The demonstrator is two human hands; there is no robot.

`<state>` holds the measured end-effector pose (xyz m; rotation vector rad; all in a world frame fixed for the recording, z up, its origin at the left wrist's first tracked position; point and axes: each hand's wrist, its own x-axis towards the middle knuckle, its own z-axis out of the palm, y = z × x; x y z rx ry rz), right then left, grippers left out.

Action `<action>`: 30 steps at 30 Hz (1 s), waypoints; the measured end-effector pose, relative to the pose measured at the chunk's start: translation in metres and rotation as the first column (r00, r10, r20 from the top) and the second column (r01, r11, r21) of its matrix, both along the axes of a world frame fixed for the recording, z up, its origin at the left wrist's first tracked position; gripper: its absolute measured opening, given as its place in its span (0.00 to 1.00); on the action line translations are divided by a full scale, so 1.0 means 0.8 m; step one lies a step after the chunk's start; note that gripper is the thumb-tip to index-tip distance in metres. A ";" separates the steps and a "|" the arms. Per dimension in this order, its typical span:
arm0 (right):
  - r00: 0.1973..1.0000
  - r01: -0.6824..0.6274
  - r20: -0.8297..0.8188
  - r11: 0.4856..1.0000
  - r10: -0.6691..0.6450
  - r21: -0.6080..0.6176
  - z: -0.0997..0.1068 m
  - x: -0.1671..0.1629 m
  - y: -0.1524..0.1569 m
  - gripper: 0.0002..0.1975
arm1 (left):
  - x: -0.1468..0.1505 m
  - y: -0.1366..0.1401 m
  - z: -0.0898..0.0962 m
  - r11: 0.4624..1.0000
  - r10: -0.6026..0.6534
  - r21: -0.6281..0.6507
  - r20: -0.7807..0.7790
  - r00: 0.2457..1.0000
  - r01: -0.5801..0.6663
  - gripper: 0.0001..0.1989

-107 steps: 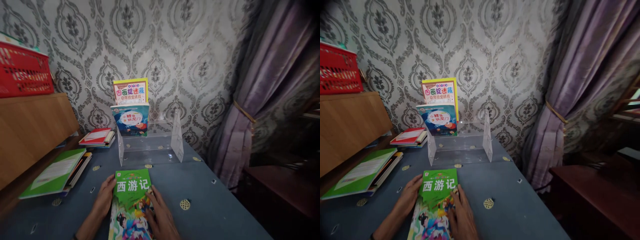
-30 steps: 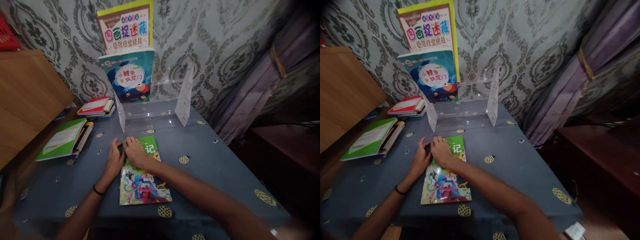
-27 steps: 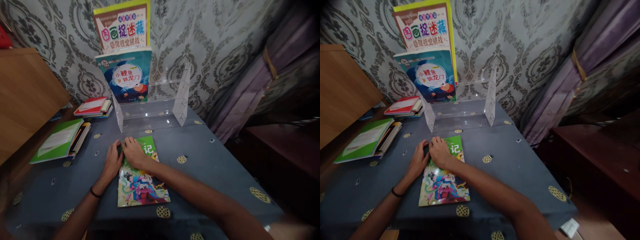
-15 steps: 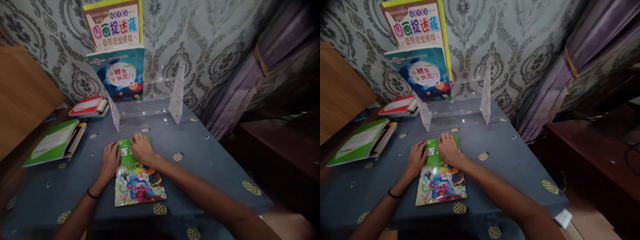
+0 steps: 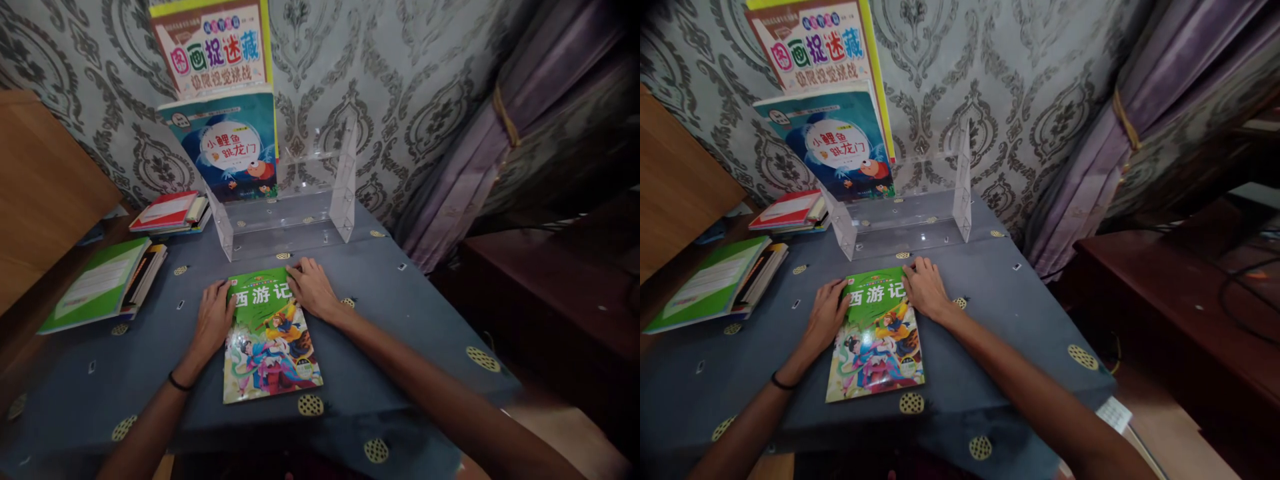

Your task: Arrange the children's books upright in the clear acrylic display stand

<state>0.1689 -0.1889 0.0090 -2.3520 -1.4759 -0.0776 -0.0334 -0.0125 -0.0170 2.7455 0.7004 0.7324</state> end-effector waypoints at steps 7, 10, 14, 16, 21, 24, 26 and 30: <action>0.987 -0.087 -0.129 0.992 0.099 0.096 -0.022 0.022 0.001 0.20 | 0.025 -0.034 0.035 0.965 -0.223 0.106 -0.148 0.964 0.240 0.18; 0.985 -0.098 -0.129 0.990 0.111 0.103 -0.025 0.024 0.000 0.20 | 0.048 -0.057 0.037 0.921 -0.374 0.038 -0.195 0.907 0.388 0.18; 0.985 -0.136 -0.087 0.982 0.148 0.130 -0.030 0.025 -0.002 0.20 | 0.061 -0.078 0.037 0.883 -0.461 0.000 -0.194 0.866 0.470 0.18; 0.987 -0.139 -0.057 0.976 0.151 0.169 -0.037 0.029 0.000 0.21 | 0.059 -0.082 0.040 0.859 -0.498 0.014 -0.203 0.843 0.511 0.17; 0.983 -0.175 -0.014 0.952 0.185 0.251 -0.051 0.039 0.006 0.22 | 0.042 -0.098 0.053 0.798 -0.566 0.074 -0.252 0.785 0.598 0.17; 0.984 -0.171 -0.009 0.953 0.179 0.249 -0.050 0.038 0.005 0.23 | 0.028 -0.114 0.062 0.767 -0.594 0.088 -0.278 0.755 0.636 0.18; 0.985 -0.165 -0.005 0.955 0.171 0.246 -0.049 0.037 0.004 0.23 | 0.018 -0.125 0.069 0.731 -0.626 0.090 -0.305 0.717 0.676 0.18; 0.983 -0.172 -0.014 0.954 0.182 0.247 -0.049 0.038 0.004 0.23 | -0.002 -0.141 0.078 0.646 -0.695 0.104 -0.328 0.639 0.756 0.18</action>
